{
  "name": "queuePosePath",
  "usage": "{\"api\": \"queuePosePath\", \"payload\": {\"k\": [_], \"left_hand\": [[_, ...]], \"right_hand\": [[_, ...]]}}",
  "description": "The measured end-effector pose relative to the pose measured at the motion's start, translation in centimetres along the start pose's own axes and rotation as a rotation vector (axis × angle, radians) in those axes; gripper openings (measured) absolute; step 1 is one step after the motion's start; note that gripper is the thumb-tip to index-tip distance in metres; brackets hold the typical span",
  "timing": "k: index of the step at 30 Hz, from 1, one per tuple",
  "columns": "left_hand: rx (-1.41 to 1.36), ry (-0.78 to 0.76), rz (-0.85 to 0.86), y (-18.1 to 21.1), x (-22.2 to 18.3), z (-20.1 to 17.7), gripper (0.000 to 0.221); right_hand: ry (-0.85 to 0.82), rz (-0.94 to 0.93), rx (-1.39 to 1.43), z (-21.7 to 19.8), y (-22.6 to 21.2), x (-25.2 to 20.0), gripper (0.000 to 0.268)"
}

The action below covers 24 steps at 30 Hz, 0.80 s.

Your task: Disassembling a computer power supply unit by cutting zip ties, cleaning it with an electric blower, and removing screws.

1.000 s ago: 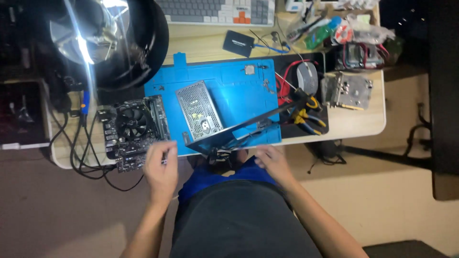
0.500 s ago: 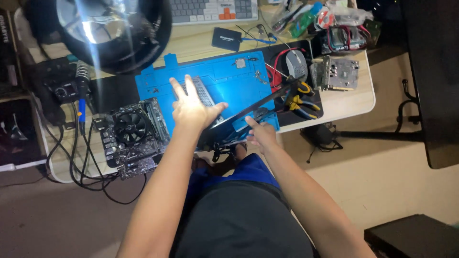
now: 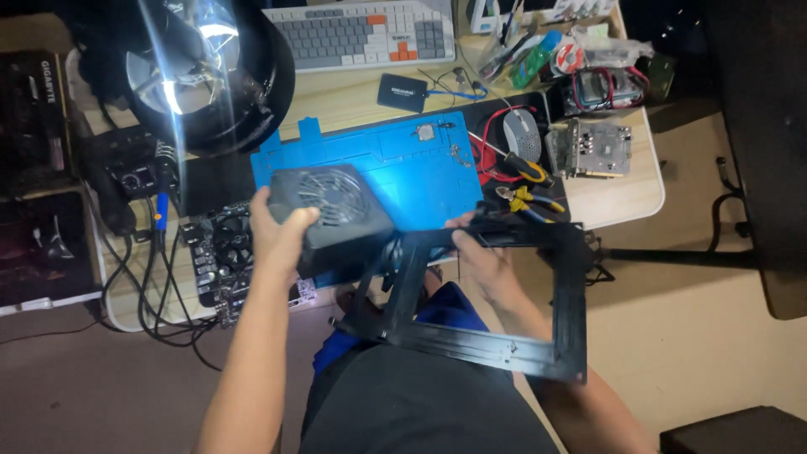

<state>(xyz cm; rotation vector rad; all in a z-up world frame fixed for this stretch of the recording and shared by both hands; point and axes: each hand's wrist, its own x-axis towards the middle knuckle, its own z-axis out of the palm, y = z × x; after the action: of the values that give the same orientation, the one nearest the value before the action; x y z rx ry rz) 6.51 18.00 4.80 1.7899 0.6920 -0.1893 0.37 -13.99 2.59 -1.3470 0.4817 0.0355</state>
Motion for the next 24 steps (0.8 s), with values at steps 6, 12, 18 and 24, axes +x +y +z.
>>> {"api": "queuePosePath", "payload": {"k": [6,12,18,24], "left_hand": [[-0.271,-0.017,0.007,2.1,-2.1,1.1,0.118],[-0.550,-0.070,-0.100,-10.0,3.9,4.4,0.112],[-0.767,-0.158,-0.054,-13.5,3.2,8.3,0.109],[-0.733,-0.151,-0.004,-16.7,6.1,9.9,0.102]], "right_hand": [[-0.329,-0.460,-0.399,-5.5,0.1,3.8,0.045],[-0.444,-0.427,-0.547,-5.3,-3.0,5.4,0.049],[-0.252,-0.294,-0.265,-4.0,-0.3,6.7,0.042],[-0.368,-0.185,-0.232,-2.1,0.1,7.4,0.042]]}}
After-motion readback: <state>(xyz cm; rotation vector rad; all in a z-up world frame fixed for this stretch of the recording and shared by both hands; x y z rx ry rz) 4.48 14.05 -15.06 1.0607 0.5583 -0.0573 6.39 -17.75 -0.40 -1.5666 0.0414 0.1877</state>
